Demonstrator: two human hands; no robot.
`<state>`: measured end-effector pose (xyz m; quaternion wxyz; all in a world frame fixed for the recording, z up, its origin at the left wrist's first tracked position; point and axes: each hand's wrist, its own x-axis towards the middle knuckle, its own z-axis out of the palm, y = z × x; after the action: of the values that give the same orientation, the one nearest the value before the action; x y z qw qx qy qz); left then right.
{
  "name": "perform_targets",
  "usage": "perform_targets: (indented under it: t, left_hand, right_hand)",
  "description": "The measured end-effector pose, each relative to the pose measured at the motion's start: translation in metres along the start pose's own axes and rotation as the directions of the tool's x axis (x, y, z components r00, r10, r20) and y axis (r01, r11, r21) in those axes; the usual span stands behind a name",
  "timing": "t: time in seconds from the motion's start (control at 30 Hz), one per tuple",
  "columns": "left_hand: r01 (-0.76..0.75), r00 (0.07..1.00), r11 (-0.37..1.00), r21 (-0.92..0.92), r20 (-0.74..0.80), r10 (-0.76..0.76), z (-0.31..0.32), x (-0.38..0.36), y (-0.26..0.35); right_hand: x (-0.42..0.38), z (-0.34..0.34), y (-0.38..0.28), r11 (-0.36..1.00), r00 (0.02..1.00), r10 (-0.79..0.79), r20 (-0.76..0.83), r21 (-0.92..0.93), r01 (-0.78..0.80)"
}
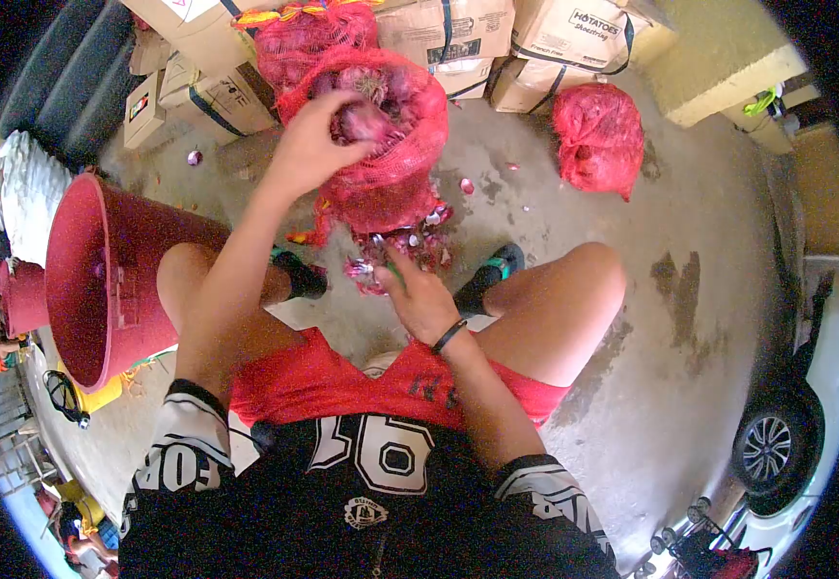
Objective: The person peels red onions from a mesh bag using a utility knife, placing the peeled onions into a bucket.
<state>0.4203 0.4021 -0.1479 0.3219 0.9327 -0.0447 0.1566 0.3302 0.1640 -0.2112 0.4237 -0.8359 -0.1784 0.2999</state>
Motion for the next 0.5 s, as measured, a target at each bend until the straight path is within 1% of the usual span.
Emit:
perform_targets:
  t: [0.03, 0.07, 0.1, 0.13, 0.2, 0.23, 0.27, 0.3, 0.37, 0.5]
  left_hand:
    - [-0.027, 0.995, 0.984, -0.174, -0.100, 0.010, -0.011, -0.002, 0.004]
    - [0.055, 0.996, 0.905, -0.422, -0.042, -0.080, -0.021, -0.008, 0.010]
    - [0.140, 0.988, 0.759, -0.635, 0.034, -0.154, -0.036, -0.019, 0.025]
    - [0.221, 0.970, 0.559, -0.799, 0.122, -0.210, -0.047, -0.032, 0.034]
    - [0.160, 0.970, 0.473, -0.866, 0.048, -0.240, -0.042, -0.059, 0.032]
    - [0.125, 0.967, 0.425, -0.896, 0.015, -0.253, -0.033, -0.074, 0.028]
    - [0.217, 0.942, 0.283, -0.934, 0.125, -0.312, -0.025, -0.091, 0.019]
    - [0.239, 0.931, 0.232, -0.943, 0.154, -0.332, -0.018, -0.100, 0.019]
    - [0.281, 0.901, 0.119, -0.952, 0.219, -0.373, -0.005, -0.115, 0.019]
    - [0.272, 0.933, 0.253, -0.929, 0.190, -0.304, 0.005, -0.122, 0.018]
  right_hand:
    - [-0.002, 0.000, -0.001, 0.997, 0.995, -0.069, -0.066, 0.038, 0.072]
    - [-0.003, 0.000, -0.001, 0.987, 0.982, -0.136, -0.133, 0.070, 0.146]
    - [-0.003, 0.000, -0.001, 0.970, 0.959, -0.201, -0.199, 0.098, 0.224]
    - [0.002, 0.003, 0.002, 0.922, 0.898, -0.334, -0.287, 0.101, 0.375]
    - [-0.003, -0.001, -0.006, 0.913, 0.955, -0.216, -0.204, 0.304, 0.271]
    - [-0.006, -0.003, -0.013, 0.905, 0.964, -0.195, -0.181, 0.345, 0.248]
    - [-0.008, -0.005, -0.020, 0.896, 0.972, -0.174, -0.157, 0.384, 0.223]
    - [-0.011, -0.007, -0.027, 0.885, 0.979, -0.153, -0.133, 0.422, 0.196]
    - [-0.011, -0.004, -0.032, 0.892, 0.968, -0.192, -0.162, 0.381, 0.241]
    - [-0.012, -0.003, -0.047, 0.891, 0.962, -0.223, -0.160, 0.367, 0.268]
